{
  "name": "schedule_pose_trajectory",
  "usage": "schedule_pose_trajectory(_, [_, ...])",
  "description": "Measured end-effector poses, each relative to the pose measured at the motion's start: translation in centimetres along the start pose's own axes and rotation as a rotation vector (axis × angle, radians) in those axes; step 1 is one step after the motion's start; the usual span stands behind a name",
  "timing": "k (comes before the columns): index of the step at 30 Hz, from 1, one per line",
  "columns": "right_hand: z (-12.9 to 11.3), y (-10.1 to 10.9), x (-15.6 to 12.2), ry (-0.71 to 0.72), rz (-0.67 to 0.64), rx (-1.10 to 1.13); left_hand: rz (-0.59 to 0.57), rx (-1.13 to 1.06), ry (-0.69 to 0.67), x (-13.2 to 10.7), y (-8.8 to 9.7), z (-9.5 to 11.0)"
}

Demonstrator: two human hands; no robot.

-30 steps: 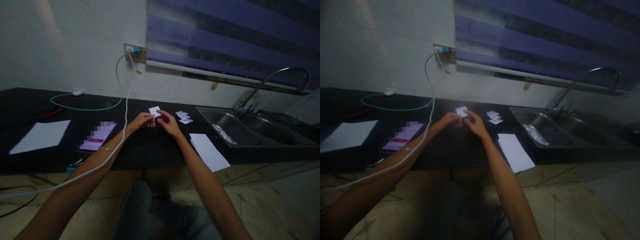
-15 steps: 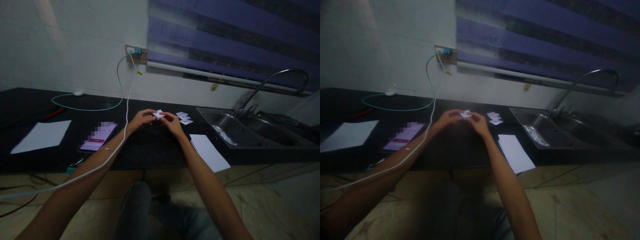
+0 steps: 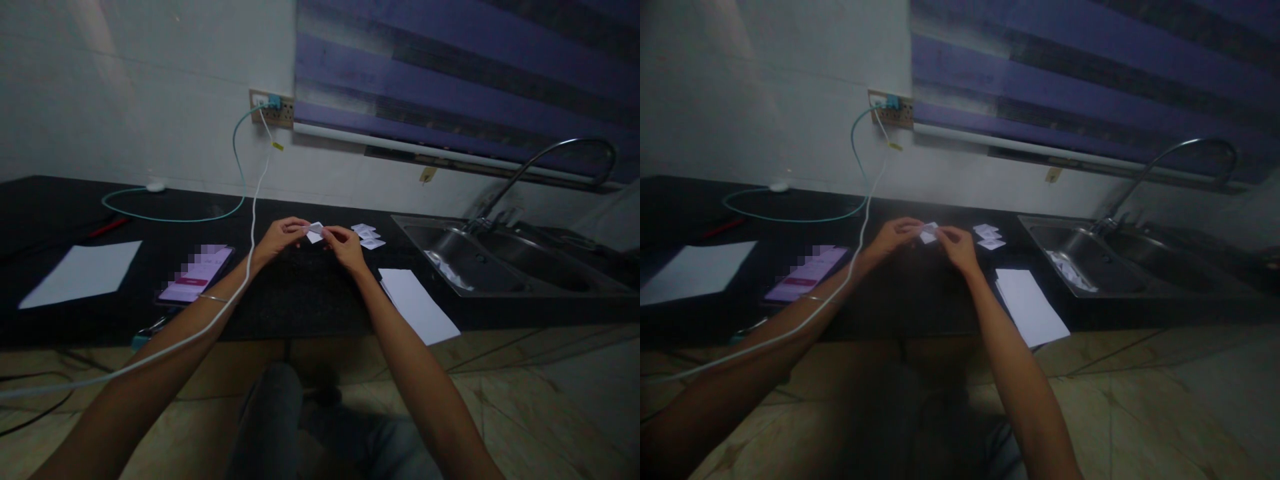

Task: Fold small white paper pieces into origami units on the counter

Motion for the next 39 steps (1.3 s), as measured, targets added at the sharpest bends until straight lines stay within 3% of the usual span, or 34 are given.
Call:
schedule_pose_trajectory(14, [-0.2, 0.0, -0.1, 0.031, 0.009, 0.0, 0.054, 0.061, -0.087, 0.6, 0.8, 0.2])
schedule_pose_trajectory(18, [0.2, 0.1, 0.0, 0.039, 0.043, 0.02, 0.099, 0.062, -0.112, 0.4, 1.2, 0.3])
schedule_pose_trajectory(26, [0.2, 0.5, -0.1, 0.071, 0.123, -0.071, 0.078, 0.056, -0.119, 0.6, 0.8, -0.2])
schedule_pose_trajectory(33, [-0.6, 1.0, -0.6, 0.075, 0.183, -0.199, 0.021, 0.012, -0.102, 0.8, -0.1, -0.4])
schedule_pose_trajectory(39, [-1.6, 0.3, -0.7, 0.1, 0.132, -0.233, -0.189, 0.175, -0.036, 1.2, -2.4, -1.2])
Point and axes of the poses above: each hand's wrist, its own x-axis towards the middle knuckle, its own y-axis out of the back of the hand, z = x × y, the point moved 10 cm from there along x, towards the middle knuckle, and after that the axes turned 15 degrees about -z, right-handed, at the moved point
